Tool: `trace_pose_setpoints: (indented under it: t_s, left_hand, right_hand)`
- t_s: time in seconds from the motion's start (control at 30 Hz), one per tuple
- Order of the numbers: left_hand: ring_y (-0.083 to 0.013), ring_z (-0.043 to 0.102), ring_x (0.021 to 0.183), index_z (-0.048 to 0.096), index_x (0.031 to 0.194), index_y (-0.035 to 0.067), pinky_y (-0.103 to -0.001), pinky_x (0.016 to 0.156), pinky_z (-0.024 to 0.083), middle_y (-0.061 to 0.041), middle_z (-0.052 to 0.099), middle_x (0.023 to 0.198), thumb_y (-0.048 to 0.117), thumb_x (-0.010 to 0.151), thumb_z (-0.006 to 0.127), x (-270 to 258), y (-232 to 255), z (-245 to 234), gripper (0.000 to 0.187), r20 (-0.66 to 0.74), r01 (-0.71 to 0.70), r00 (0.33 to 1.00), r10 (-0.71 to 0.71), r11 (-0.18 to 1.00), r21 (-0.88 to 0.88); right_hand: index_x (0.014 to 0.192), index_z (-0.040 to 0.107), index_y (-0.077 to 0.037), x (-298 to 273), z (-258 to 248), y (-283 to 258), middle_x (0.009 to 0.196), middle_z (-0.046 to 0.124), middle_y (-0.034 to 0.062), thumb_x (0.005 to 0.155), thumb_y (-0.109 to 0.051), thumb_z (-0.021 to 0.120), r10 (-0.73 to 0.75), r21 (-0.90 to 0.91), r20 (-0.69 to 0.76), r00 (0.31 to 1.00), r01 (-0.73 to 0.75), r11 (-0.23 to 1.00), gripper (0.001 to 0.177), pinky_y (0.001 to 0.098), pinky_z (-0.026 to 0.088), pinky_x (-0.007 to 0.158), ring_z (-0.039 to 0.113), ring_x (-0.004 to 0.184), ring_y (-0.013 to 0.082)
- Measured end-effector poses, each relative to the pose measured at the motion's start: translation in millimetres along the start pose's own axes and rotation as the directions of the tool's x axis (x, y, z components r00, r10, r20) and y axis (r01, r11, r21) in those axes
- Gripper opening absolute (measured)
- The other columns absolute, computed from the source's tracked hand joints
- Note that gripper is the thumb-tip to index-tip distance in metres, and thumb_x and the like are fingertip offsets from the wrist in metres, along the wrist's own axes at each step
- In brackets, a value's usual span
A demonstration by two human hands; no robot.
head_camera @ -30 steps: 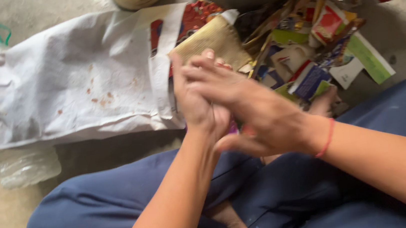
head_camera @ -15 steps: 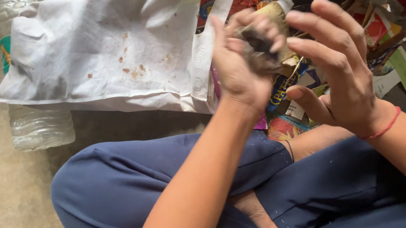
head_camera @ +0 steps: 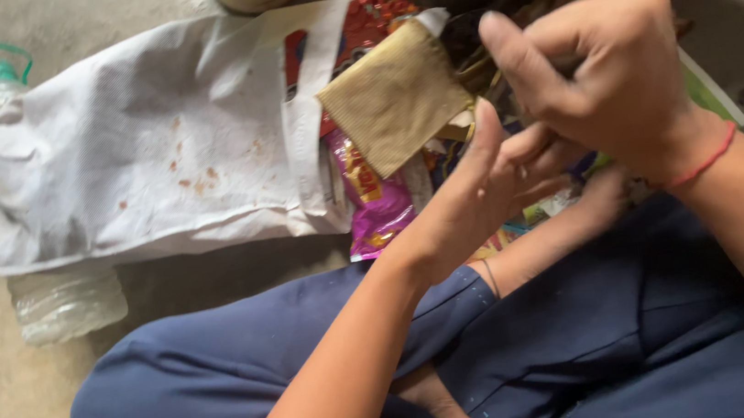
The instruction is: The person sits on the floor and sorts through a pile of waste, picking up various items such as plastic wrappers and cardboard. They use a small piece of cardboard to rub and clean the items before placing them into a black trash bag.
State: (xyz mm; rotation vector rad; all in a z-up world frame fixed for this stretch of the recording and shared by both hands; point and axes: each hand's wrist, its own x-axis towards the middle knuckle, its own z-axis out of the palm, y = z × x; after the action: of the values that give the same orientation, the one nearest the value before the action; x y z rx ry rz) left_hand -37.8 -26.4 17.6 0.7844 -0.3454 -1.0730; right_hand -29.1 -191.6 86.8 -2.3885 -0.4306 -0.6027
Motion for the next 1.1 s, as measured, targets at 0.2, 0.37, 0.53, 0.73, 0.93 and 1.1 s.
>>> trace_pose_setpoints:
  t_s: [0.2, 0.37, 0.53, 0.73, 0.93, 1.1]
  left_hand:
    - [-0.0306, 0.04, 0.155, 0.034, 0.164, 0.003, -0.047, 0.133, 0.026, -0.016, 0.046, 0.162, 0.078, 0.1, 0.011, 8, -5, 3, 0.102, -0.032, 0.056, 0.998, -0.054, 0.995, 0.078]
    - [-0.0306, 0.042, 0.152, 0.035, 0.163, 0.005, -0.045, 0.131, 0.029, -0.015, 0.045, 0.163, 0.078, 0.099, 0.014, 11, -4, 7, 0.1, -0.151, -0.021, 0.989, 0.014, 0.999, -0.05]
    - [-0.0277, 0.041, 0.154, 0.033, 0.163, 0.001, -0.042, 0.132, 0.03, -0.016, 0.044, 0.163, 0.078, 0.1, 0.026, 11, -2, 9, 0.1, -0.284, -0.225, 0.95, 0.129, 0.914, -0.337]
    - [-0.0261, 0.06, 0.124, 0.063, 0.119, 0.005, -0.041, 0.105, 0.053, -0.011, 0.066, 0.119, 0.075, 0.099, 0.039, 2, 6, -5, 0.077, -0.639, -0.588, 0.725, 0.256, 0.713, -0.381]
    - [-0.0251, 0.049, 0.045, 0.032, 0.056, 0.014, -0.032, 0.046, 0.044, -0.004, 0.036, 0.049, 0.078, 0.093, 0.041, -24, 56, -51, 0.074, -0.766, -0.714, 0.537, 0.353, 0.674, -0.19]
    - [-0.0188, 0.041, 0.042, 0.029, 0.057, 0.016, -0.032, 0.045, 0.04, -0.001, 0.032, 0.049, 0.075, 0.098, 0.042, -45, 81, -67, 0.072, -0.761, -0.855, 0.397, 0.512, 0.507, -0.104]
  right_hand:
    - [0.061, 0.054, -0.006, -7, -33, 14, 0.049, 0.047, -0.0034, 0.121, -0.021, 0.059, 0.222, 0.477, -0.087, 0.971, -0.155, 0.865, 0.062, 0.0199, 0.031, 0.044, 0.045, 0.042, 0.0029]
    - [0.056, 0.048, -0.006, -14, -44, 12, 0.046, 0.044, -0.0019, 0.117, -0.029, 0.055, 0.209, 0.483, -0.096, 0.973, -0.138, 0.865, 0.065, 0.0217, 0.029, 0.043, 0.043, 0.039, 0.0052]
    - [0.101, 0.066, 0.0, -13, -24, 1, 0.1, 0.065, 0.0139, 0.109, -0.038, 0.061, -0.004, 0.151, -0.047, 0.999, 0.011, 0.989, 0.038, 0.0374, 0.047, 0.077, 0.063, 0.089, 0.0235]
    - [0.157, 0.033, -0.001, -32, 30, -46, 0.165, 0.024, 0.0285, 0.087, -0.068, 0.065, -0.294, 0.097, 0.279, 0.914, 0.278, 0.956, 0.102, 0.0588, 0.009, 0.126, 0.016, 0.156, 0.0411]
    - [0.153, 0.038, -0.008, -48, 40, -53, 0.163, 0.039, 0.0216, 0.102, -0.05, 0.068, -0.52, 0.429, 0.249, 0.817, 0.388, 0.816, 0.072, 0.0537, 0.028, 0.133, 0.035, 0.157, 0.0374]
    - [0.147, 0.045, -0.008, -40, 52, -47, 0.155, 0.048, 0.0194, 0.102, -0.038, 0.069, -0.517, 0.32, 0.21, 0.83, 0.441, 0.838, 0.059, 0.0528, 0.039, 0.125, 0.046, 0.149, 0.0379]
